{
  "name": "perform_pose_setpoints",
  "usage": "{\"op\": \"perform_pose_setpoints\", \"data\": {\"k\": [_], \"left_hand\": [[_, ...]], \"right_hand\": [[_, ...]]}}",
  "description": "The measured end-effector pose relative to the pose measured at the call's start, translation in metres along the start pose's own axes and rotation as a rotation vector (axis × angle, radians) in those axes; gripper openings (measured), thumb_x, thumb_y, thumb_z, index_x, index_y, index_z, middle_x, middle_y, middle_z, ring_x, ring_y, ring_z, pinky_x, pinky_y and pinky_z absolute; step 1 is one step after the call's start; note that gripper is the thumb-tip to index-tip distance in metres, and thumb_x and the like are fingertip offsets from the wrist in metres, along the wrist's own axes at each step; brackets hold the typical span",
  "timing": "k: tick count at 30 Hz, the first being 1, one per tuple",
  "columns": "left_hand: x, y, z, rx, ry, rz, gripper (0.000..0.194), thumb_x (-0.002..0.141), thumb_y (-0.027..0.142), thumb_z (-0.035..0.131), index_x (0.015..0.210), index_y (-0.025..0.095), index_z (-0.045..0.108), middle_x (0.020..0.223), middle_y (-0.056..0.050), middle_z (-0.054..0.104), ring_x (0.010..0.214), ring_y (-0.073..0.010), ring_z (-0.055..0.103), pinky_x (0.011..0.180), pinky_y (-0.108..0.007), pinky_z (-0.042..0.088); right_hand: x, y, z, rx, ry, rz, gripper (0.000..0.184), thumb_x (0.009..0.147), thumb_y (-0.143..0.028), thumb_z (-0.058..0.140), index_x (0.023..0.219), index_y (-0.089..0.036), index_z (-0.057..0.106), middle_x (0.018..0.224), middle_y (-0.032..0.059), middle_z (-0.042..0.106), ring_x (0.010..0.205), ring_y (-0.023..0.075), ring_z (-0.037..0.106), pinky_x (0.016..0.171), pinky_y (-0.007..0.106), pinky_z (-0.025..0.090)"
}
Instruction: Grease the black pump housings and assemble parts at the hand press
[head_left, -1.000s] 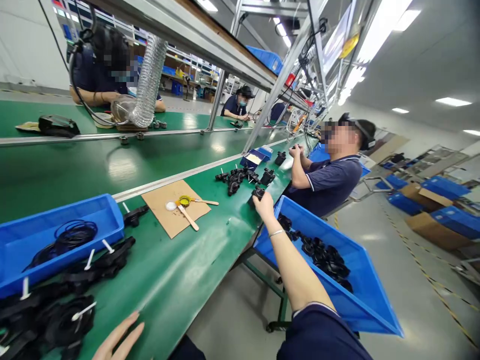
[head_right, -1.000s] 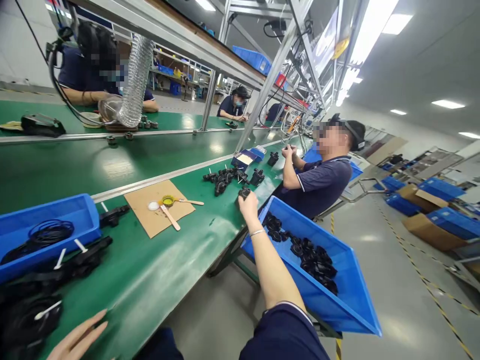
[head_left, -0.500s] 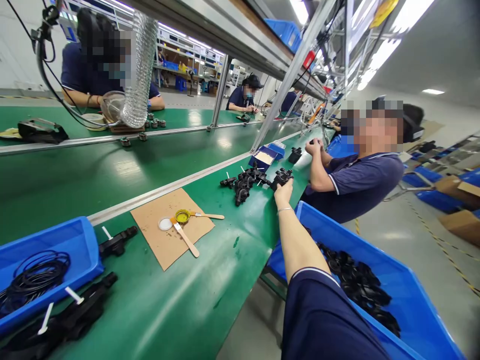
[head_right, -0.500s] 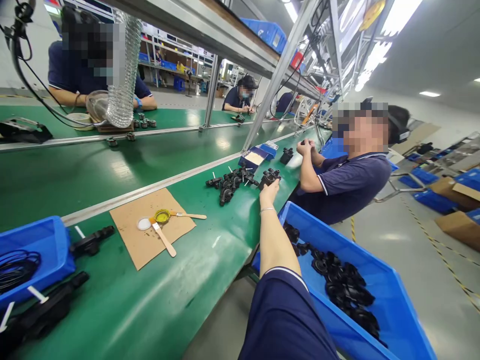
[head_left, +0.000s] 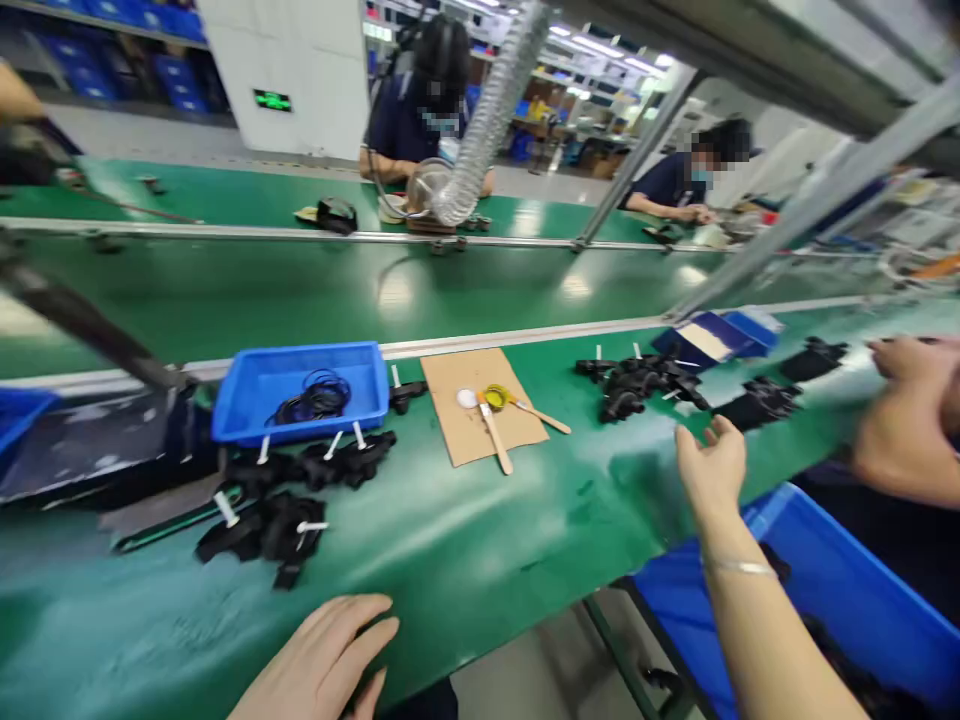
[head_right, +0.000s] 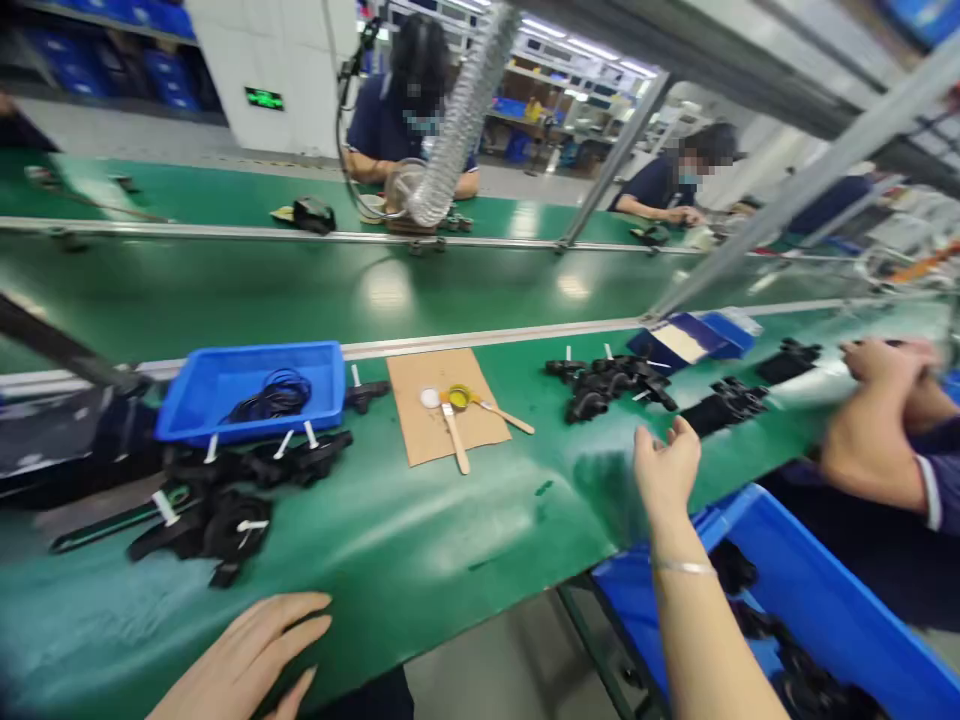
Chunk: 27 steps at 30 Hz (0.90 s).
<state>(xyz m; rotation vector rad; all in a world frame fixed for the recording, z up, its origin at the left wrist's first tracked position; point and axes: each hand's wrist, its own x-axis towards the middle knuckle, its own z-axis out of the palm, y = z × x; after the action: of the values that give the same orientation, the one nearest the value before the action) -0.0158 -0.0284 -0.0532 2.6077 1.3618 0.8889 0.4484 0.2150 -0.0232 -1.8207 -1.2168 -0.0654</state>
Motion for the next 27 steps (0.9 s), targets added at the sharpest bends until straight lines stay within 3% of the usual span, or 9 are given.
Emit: {"op": "perform_pose_setpoints", "data": {"k": [2,3,4,6,8,12,16,21,27], "left_hand": [[0.004,0.005,-0.007,-0.058,-0.051,-0.028,0.029,0.093,0.014,0.050,0.119,0.017,0.062,0.113,-0.011,0.074,0.102,-0.0195,0.072,0.091,-0.028,0.060],[0.004,0.008,-0.009,-0.091,-0.066,-0.033,0.031,0.092,0.012,0.050,0.121,0.016,0.061,0.115,-0.012,0.072,0.104,-0.0203,0.071,0.094,-0.030,0.060],[0.003,0.010,-0.009,-0.118,-0.069,-0.032,0.033,0.091,0.011,0.050,0.123,0.015,0.059,0.116,-0.013,0.071,0.107,-0.0210,0.070,0.096,-0.033,0.059],[-0.003,0.012,-0.007,-0.140,-0.045,-0.026,0.036,0.090,0.008,0.052,0.125,0.014,0.057,0.119,-0.015,0.069,0.113,-0.0225,0.067,0.101,-0.037,0.057],[-0.014,0.012,-0.006,-0.111,0.004,-0.005,0.039,0.088,0.006,0.054,0.127,0.013,0.056,0.122,-0.016,0.068,0.117,-0.0236,0.064,0.105,-0.040,0.055],[-0.047,0.006,-0.019,0.014,0.112,-0.026,0.042,0.088,0.004,0.057,0.129,0.014,0.056,0.128,-0.016,0.065,0.125,-0.0247,0.060,0.110,-0.043,0.052],[-0.085,-0.007,-0.042,0.122,0.167,-0.236,0.044,0.091,0.010,0.060,0.134,0.017,0.053,0.136,-0.017,0.059,0.130,-0.0264,0.056,0.104,-0.042,0.055],[-0.111,-0.024,-0.049,0.161,0.203,-0.351,0.045,0.092,0.021,0.063,0.136,0.016,0.051,0.139,-0.019,0.055,0.126,-0.0290,0.059,0.098,-0.044,0.058],[-0.113,-0.039,-0.040,0.009,0.247,-0.264,0.046,0.091,0.030,0.065,0.135,0.031,0.054,0.133,-0.012,0.059,0.115,-0.0306,0.063,0.088,-0.049,0.061]], "right_hand": [[-0.039,-0.045,0.003,0.114,-0.151,-0.179,0.047,0.089,-0.036,0.063,0.131,-0.018,0.057,0.135,0.0225,0.056,0.125,0.0319,0.058,0.101,0.047,0.053],[-0.063,-0.069,0.005,0.165,-0.252,-0.283,0.043,0.089,-0.036,0.063,0.130,-0.022,0.059,0.134,0.0165,0.059,0.125,0.0292,0.059,0.106,0.047,0.051],[-0.088,-0.095,0.007,0.217,-0.375,-0.426,0.040,0.087,-0.033,0.066,0.127,-0.026,0.062,0.133,0.0117,0.061,0.126,0.0277,0.059,0.110,0.047,0.049],[-0.138,-0.144,0.015,0.336,-0.647,-0.900,0.042,0.087,-0.021,0.064,0.128,-0.025,0.059,0.138,0.0141,0.057,0.131,0.0300,0.054,0.110,0.054,0.047],[-0.181,-0.183,0.027,0.423,-0.805,-1.125,0.034,0.089,-0.015,0.059,0.121,-0.026,0.061,0.133,0.0135,0.058,0.126,0.0281,0.057,0.105,0.051,0.052],[-0.230,-0.221,0.062,0.478,-0.810,-0.857,0.022,0.093,-0.020,0.054,0.116,-0.020,0.053,0.115,0.0136,0.057,0.109,0.0253,0.060,0.096,0.049,0.056],[-0.244,-0.229,0.089,0.401,-0.770,-0.665,0.046,0.090,-0.022,0.058,0.132,-0.015,0.039,0.120,0.0168,0.049,0.085,0.0191,0.059,0.083,0.045,0.060],[-0.249,-0.234,0.102,0.302,-0.840,-0.643,0.061,0.082,-0.020,0.065,0.138,-0.015,0.039,0.127,0.0173,0.050,0.118,0.0276,0.056,0.105,0.050,0.050],[-0.256,-0.240,0.096,0.144,-0.792,-0.622,0.061,0.083,-0.033,0.069,0.133,-0.007,0.046,0.123,0.0195,0.056,0.119,0.0290,0.056,0.106,0.044,0.049]]}}
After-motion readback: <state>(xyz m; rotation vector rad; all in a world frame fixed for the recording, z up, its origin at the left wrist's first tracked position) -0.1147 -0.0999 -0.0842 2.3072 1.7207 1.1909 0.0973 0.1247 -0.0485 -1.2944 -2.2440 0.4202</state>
